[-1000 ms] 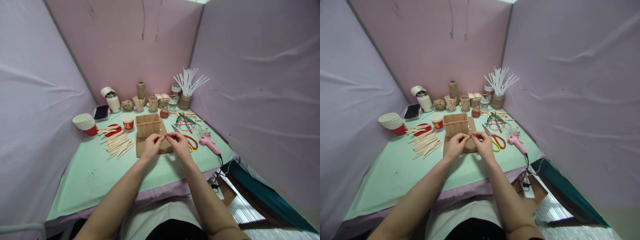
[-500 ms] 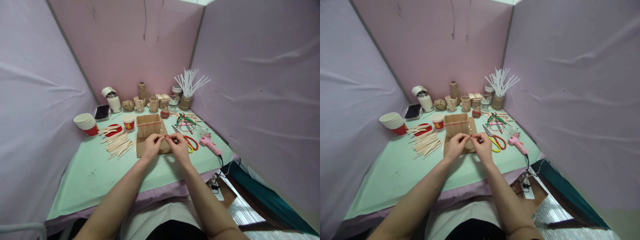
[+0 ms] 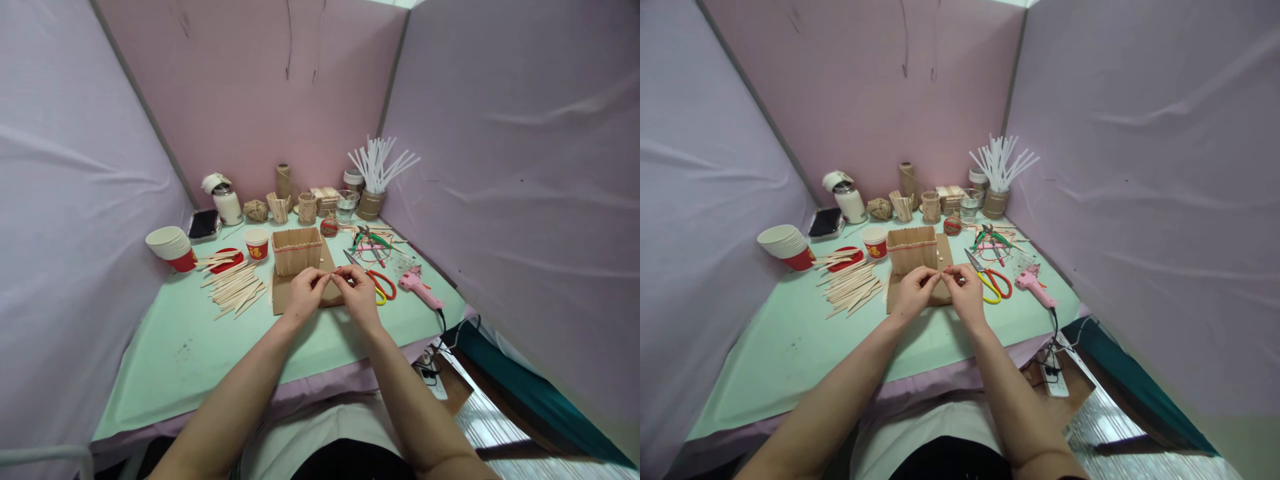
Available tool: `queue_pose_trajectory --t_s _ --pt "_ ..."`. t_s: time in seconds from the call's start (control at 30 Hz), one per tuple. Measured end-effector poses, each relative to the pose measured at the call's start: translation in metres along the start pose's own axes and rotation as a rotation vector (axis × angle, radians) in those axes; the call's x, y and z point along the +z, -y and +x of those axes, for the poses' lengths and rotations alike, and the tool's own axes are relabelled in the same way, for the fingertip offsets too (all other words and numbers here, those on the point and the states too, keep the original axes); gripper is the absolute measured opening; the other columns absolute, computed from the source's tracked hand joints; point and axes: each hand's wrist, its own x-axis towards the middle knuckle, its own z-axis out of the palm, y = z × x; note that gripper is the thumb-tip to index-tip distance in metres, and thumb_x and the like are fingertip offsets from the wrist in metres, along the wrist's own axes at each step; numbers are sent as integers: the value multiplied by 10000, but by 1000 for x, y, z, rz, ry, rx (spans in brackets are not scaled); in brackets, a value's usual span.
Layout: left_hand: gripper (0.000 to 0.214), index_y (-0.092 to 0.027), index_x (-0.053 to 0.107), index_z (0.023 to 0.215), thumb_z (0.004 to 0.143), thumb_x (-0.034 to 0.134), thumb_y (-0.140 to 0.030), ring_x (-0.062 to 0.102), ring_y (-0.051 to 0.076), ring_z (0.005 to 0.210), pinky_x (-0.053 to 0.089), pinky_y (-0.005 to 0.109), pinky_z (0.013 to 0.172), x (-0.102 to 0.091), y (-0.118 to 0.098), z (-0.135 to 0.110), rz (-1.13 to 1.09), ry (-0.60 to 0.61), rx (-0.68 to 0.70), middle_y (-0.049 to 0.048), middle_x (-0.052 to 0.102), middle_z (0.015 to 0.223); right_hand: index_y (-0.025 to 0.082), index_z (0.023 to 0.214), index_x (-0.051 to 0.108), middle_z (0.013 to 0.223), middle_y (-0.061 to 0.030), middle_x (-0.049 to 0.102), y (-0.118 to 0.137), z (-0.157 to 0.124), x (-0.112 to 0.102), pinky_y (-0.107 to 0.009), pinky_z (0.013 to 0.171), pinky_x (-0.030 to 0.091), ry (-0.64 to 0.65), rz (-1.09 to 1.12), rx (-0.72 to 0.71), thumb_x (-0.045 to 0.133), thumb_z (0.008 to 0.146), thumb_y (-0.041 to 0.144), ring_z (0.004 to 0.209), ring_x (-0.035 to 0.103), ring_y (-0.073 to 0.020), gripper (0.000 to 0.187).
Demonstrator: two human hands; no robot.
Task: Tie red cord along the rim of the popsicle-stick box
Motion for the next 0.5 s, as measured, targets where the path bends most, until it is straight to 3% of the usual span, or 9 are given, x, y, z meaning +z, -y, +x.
queue_pose_trajectory --t_s 0.27,0.5 --pt "215 -162 639 727 826 499 -291 532 136 702 402 251 664 1 -1 0 -6 28 3 32 607 716 191 664 560 692 -4 555 -2 4 -1 -271 658 402 30 16 23 598 731 319 681 501 -142 150" --pt "198 -168 599 652 802 523 -272 509 127 656 396 242 638 2 -9 1 -16 112 4 17 582 672 193 665 529 567 38 474 -7 4 -1 -249 555 347 -147 143 167 586 725 398 549 420 -113 221"
